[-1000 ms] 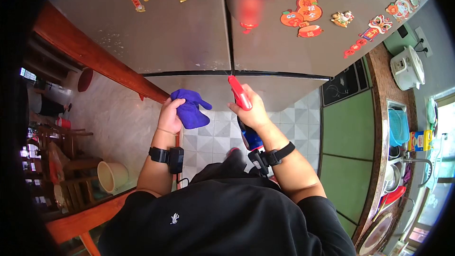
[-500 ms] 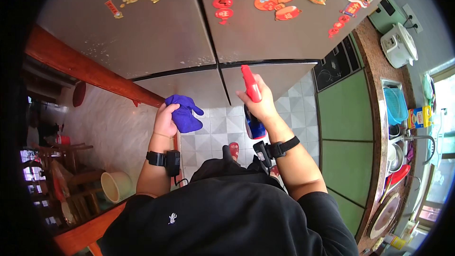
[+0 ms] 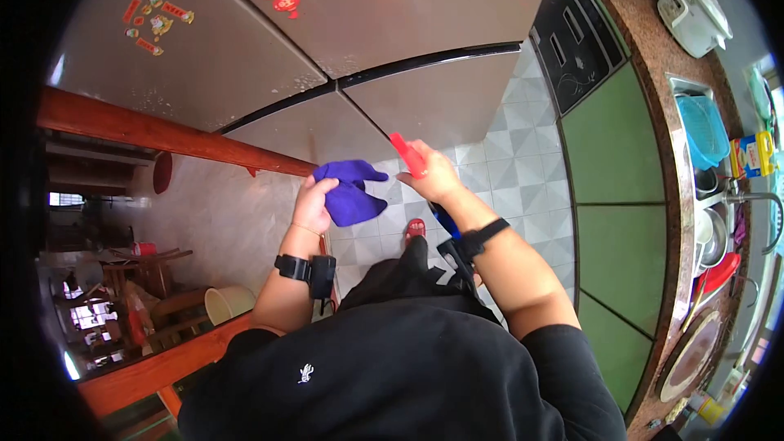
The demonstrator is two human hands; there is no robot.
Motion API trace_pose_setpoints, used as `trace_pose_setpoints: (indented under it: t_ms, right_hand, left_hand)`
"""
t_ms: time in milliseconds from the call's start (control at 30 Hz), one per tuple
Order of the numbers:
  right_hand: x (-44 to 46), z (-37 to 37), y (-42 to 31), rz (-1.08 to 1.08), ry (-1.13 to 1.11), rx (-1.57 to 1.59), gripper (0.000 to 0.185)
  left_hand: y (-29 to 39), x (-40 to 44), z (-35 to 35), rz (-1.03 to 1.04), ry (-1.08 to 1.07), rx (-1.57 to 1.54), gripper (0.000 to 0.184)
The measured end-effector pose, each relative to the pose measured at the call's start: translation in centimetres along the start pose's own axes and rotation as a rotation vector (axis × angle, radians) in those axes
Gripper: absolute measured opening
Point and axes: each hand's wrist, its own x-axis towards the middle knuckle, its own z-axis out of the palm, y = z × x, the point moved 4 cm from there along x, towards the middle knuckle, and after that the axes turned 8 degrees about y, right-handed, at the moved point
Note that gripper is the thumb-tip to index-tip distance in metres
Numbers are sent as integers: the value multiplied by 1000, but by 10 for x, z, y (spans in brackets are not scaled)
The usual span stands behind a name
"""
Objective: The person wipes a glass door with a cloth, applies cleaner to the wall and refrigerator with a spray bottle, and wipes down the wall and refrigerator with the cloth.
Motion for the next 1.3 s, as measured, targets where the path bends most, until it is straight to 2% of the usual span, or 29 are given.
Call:
trace_pose_setpoints:
  t_ms: [67, 167, 267, 333, 367, 400, 467, 567, 667, 733, 767, 800, 867, 933, 1000, 1033, 1067, 1100, 1133, 1200, 1233, 1267, 1300]
  right_hand:
    - [17, 23, -1, -43, -48, 66, 51]
    - [41, 52, -5, -31, -75, -25, 49]
    - [53, 68, -11, -48, -165, 65, 48]
    - [60, 58, -3, -98, -42, 35, 47]
    - [65, 48, 13, 43, 54, 6, 45]
    - [70, 41, 39, 279, 113, 145, 43]
    - [62, 5, 44, 167, 302, 145, 41]
    - [57, -9, 65, 69, 253, 87, 41]
    - [40, -30, 59, 85, 285, 14, 41]
    - [24, -72, 104, 567, 493, 425, 41]
    - [16, -85, 111, 633, 500, 456, 41]
    - [10, -90, 120, 641, 525, 466, 41]
    - [2, -99, 131, 388, 560, 263, 52]
    - [-18, -113, 128, 349, 535, 257, 59]
    - [-38, -126, 115, 97, 264, 58, 61]
    - [-54, -135, 119, 271, 294, 148, 62]
    - [-71, -144, 120, 285, 326, 133, 62]
    - [-95, -161, 120, 278, 431, 105, 57]
    - [-130, -185, 124, 291, 570, 60, 52]
    - [-209, -232, 133, 355, 749, 178, 54]
    - [-255, -254, 135, 487, 857, 292, 57]
    - [-303, -280, 130, 482, 1043, 367, 57]
    - [-352, -307, 111, 513, 1277, 286, 54]
  left_hand:
    - [-11, -16, -2, -42, 16, 31, 25]
    - [-24, -22, -19, -66, 40, 44, 25]
    - [-24, -26, -34, -63, 34, 61, 25]
    - [-22, -27, -43, -73, 83, 61, 27]
    - [-17, -29, -44, -71, 114, 67, 30]
    - [-15, -28, -45, -73, 104, 58, 30]
    - [-12, -24, -49, -46, 68, 49, 33]
    - [-18, -12, -53, -56, 58, 48, 33]
    - [-14, -13, -38, -79, 51, 92, 32]
    - [-12, -11, -19, -51, -30, 147, 32]
    - [-13, -11, -13, -57, -43, 172, 32]
    - [-13, -10, -6, -59, -63, 190, 32]
    - [-16, -12, 9, -76, -144, 166, 32]
    - [-22, -13, 25, -69, -146, 206, 31]
    - [-24, -16, 35, -54, -140, 231, 31]
    - [-26, -16, 43, -44, -172, 269, 29]
    - [-31, -15, 56, -43, -223, 309, 28]
    - [-33, -23, 68, -120, -227, 286, 27]
    - [-30, -37, 87, -99, -305, 284, 26]
    - [-29, -62, 128, -92, -448, 327, 24]
    - [-37, -62, 138, -84, -518, 342, 24]
    - [-41, -68, 149, -73, -527, 384, 26]
    - [-46, -71, 156, -66, -550, 420, 25]
